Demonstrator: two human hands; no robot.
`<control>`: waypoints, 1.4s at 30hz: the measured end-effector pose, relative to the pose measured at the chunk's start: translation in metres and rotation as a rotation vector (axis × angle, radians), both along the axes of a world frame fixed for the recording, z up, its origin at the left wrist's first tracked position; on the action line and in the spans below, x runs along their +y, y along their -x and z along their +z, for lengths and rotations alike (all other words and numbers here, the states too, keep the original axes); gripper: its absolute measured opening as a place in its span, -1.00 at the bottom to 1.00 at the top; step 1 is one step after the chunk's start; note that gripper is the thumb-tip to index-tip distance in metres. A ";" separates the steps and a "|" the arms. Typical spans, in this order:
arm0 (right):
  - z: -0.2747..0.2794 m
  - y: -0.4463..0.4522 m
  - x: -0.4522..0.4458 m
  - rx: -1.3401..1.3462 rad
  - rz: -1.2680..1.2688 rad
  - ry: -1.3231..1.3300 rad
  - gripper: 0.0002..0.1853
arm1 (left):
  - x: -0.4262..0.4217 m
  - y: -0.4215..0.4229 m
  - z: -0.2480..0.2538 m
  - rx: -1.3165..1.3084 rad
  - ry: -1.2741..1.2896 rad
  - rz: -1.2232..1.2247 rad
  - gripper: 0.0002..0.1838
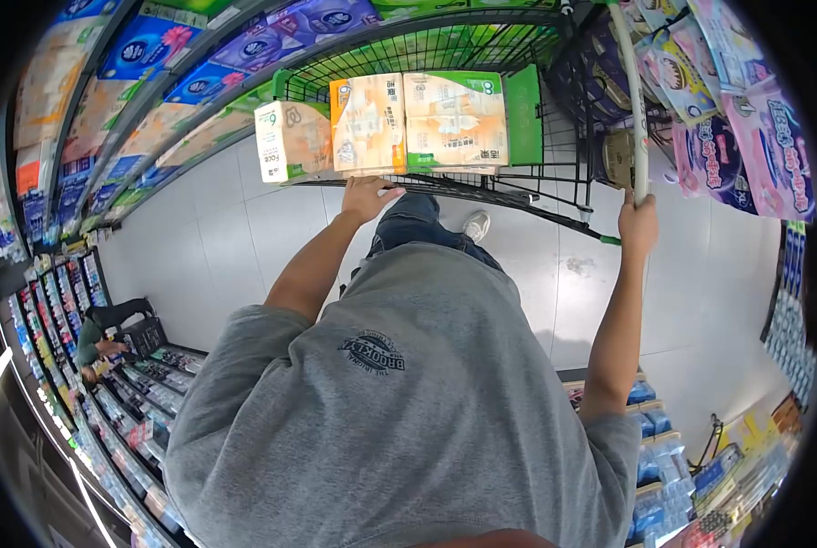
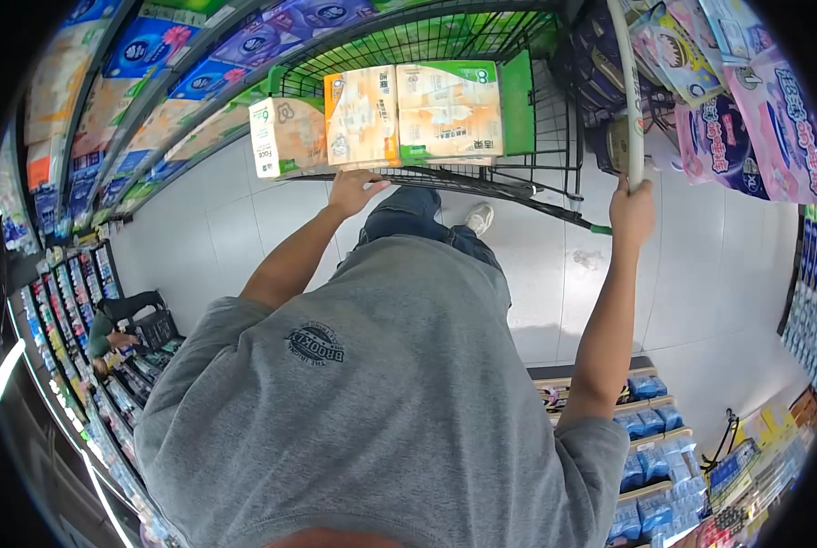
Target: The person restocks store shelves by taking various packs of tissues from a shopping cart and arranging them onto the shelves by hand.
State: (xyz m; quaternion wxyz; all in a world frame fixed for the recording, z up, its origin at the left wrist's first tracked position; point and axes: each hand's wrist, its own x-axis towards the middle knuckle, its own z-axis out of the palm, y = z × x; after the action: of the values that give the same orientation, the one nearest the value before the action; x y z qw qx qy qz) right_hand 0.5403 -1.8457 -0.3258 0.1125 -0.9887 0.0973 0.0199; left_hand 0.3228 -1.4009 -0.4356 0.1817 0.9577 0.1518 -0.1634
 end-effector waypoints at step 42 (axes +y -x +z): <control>-0.070 0.154 0.314 0.588 0.417 -0.808 -0.66 | 0.214 0.038 0.043 -0.545 -0.021 0.652 -0.20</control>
State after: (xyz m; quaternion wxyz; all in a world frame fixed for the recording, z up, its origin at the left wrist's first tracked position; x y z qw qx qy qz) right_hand 0.3861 -1.5319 -0.3962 0.4455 -0.8176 -0.0890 0.3536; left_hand 0.2851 -1.1866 -0.3925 0.2476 0.8695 0.3949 0.1633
